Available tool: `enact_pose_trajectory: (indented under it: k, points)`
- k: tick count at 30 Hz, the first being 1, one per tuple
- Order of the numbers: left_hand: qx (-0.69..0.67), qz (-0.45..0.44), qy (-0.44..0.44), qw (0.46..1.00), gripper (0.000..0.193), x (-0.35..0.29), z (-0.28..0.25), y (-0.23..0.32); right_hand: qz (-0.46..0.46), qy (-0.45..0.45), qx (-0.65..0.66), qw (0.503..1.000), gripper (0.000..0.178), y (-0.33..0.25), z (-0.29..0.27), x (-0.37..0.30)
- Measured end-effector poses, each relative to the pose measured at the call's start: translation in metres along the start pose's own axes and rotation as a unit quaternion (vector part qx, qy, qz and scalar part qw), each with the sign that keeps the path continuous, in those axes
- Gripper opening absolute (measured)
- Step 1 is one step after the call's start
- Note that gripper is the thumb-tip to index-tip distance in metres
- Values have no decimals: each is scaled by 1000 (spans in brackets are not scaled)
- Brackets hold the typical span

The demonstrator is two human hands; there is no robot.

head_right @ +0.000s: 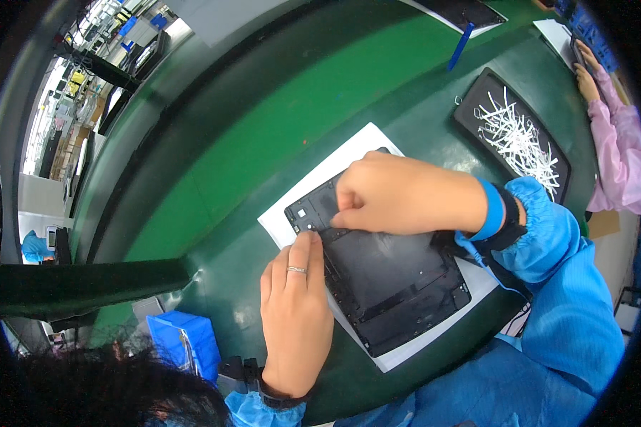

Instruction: The person assembles electronic components by placing a component into a tablet housing and securing it by hand.

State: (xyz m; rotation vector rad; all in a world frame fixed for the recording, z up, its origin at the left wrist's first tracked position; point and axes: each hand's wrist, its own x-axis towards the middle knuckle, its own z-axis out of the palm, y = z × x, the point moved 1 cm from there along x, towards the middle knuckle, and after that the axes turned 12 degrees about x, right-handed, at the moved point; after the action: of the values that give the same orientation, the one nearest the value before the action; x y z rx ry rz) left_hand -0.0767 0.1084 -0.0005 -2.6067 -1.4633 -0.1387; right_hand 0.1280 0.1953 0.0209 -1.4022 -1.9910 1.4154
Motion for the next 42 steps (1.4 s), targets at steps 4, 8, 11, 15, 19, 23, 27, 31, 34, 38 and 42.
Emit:
enact_pose_trajectory:
  k: [4, 8, 11, 15, 19, 23, 27, 31, 34, 38, 42]
  points:
    - [-19, -2, -13, 1000, 44, 2, 5, 0, 102, -28, 73, 992, 24, 1, -21, -11]
    - [-47, -27, 7, 999, 50, 2, 5, 7, 131, -3, 101, 986, 23, 6, -25, -19]
    - [-27, -32, 1, 999, 49, 3, 4, 8, 128, 18, 141, 982, 23, 9, -20, -26]
    - [-18, -49, 12, 999, 46, 5, 4, 11, 84, 35, 125, 988, 22, 18, -13, -28]
    - [-5, -46, 35, 998, 42, 5, 7, 13, 99, 23, 170, 980, 25, 16, -18, -29]
    - [-3, -52, 26, 998, 42, 6, 7, 14, 122, 18, 221, 967, 30, 22, -17, -26]
    - [9, -56, 11, 998, 42, 7, 3, 15, 71, 63, 139, 986, 27, 13, -18, -30]
    - [7, -75, -17, 997, 42, 10, -1, 16, 14, 99, 48, 994, 21, 11, -16, -28]
    - [-21, -75, -50, 996, 46, 7, -1, 15, 35, 107, 36, 993, 18, 11, -16, -26]
    - [4, -80, -43, 996, 53, 2, 10, 18, 56, 123, 82, 987, 14, 13, -16, -27]
    - [32, -93, -51, 994, 59, -5, 14, 20, 61, 121, 84, 987, 12, 16, -13, -25]
